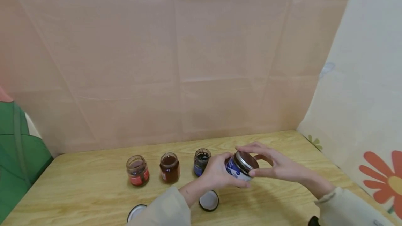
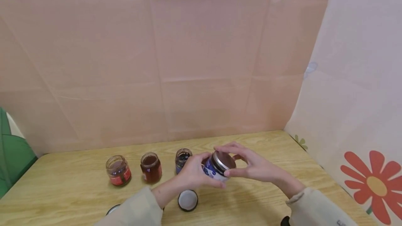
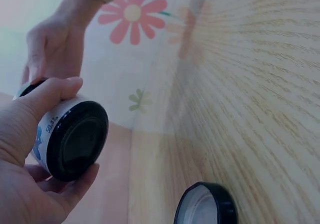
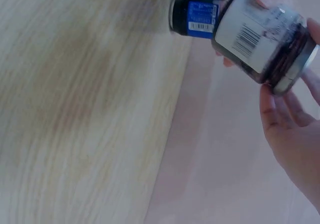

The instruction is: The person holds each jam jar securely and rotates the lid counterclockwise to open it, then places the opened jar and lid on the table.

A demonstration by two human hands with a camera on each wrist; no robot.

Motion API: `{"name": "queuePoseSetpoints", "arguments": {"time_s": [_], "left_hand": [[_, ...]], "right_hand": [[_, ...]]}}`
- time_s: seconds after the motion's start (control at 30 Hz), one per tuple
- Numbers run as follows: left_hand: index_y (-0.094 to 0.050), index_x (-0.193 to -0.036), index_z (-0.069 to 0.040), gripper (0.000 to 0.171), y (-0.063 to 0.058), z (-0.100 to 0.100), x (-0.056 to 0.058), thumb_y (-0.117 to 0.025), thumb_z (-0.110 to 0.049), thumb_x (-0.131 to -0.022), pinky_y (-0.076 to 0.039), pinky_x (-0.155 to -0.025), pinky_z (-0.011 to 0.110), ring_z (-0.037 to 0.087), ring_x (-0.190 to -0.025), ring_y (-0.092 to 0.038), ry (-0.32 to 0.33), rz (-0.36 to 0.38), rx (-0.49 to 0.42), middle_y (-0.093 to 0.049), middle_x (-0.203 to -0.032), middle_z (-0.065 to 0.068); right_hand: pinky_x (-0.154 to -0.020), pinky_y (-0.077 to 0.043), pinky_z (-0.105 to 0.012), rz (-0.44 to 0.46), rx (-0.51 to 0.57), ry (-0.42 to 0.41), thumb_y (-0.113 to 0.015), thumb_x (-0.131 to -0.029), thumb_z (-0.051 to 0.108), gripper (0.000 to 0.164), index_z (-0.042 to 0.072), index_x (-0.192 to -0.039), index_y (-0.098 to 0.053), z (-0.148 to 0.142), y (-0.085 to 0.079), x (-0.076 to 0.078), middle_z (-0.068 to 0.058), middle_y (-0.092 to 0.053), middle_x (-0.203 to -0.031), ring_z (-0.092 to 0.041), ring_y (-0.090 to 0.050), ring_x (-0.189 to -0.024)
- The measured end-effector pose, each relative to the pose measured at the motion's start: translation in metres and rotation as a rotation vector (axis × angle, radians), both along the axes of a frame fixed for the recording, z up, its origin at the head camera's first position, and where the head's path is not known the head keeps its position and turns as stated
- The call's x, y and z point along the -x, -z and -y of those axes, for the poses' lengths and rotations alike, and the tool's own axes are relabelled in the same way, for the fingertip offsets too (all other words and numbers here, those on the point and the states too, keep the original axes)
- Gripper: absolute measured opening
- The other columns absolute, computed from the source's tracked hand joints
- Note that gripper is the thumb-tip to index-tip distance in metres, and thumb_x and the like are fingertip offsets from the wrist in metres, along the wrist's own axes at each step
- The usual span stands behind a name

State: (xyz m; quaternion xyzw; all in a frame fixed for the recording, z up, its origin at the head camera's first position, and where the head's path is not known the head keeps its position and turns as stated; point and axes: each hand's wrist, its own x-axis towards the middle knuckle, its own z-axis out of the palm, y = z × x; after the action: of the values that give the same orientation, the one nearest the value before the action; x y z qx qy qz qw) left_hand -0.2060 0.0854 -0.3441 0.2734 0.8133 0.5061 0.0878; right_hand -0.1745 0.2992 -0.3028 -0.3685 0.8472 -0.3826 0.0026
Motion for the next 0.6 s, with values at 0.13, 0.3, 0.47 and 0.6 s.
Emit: {"name": "queuePoseSetpoints", "arguments": {"time_s": [0.13,0.3,0.47,0.6], "left_hand": [[-0.063,-0.105,-0.014,0.063,0.001,-0.003,-0.004,-0.093,-0.036,-0.054,-0.048,-0.072,0.021,0.001,-0.077,-0.055,-0.067,-0.083,0.002,-0.063,-0.088,-0.011],[-0.061,-0.105,-0.012,0.070,-0.002,-0.006,-0.010,-0.093,-0.042,-0.050,-0.046,-0.069,0.022,0.004,-0.076,-0.053,-0.170,-0.144,0.048,-0.061,-0.087,-0.009],[-0.060,-0.106,-0.013,0.068,-0.003,-0.007,-0.012,-0.093,-0.040,-0.053,-0.044,-0.068,0.022,0.006,-0.077,-0.051,-0.189,-0.179,0.095,-0.059,-0.088,-0.008],[-0.059,-0.106,-0.013,0.068,-0.003,-0.010,-0.014,-0.093,-0.038,-0.052,-0.044,-0.068,0.023,0.007,-0.078,-0.051,-0.210,-0.185,0.110,-0.058,-0.090,-0.007]], "right_hand": [[-0.092,-0.049,-0.032,-0.002,-0.025,0.066,-0.063,-0.091,0.011,0.057,0.013,-0.144,-0.041,0.002,-0.002,0.000,-0.009,-0.048,-0.139,-0.012,-0.051,-0.120],[-0.072,-0.054,-0.028,-0.009,-0.081,0.346,-0.060,-0.095,0.026,0.037,0.009,-0.128,-0.058,0.013,-0.006,-0.004,-0.006,-0.067,-0.113,-0.013,-0.064,-0.094],[-0.046,-0.050,-0.028,0.054,-0.154,0.505,-0.064,-0.089,0.041,0.035,0.007,-0.100,-0.068,0.022,-0.012,-0.001,0.001,-0.066,-0.074,-0.010,-0.060,-0.057],[-0.042,-0.051,-0.033,0.181,-0.177,0.527,-0.067,-0.086,0.044,0.040,0.004,-0.089,-0.068,0.024,-0.020,-0.001,-0.001,-0.065,-0.064,-0.016,-0.061,-0.049]]}}
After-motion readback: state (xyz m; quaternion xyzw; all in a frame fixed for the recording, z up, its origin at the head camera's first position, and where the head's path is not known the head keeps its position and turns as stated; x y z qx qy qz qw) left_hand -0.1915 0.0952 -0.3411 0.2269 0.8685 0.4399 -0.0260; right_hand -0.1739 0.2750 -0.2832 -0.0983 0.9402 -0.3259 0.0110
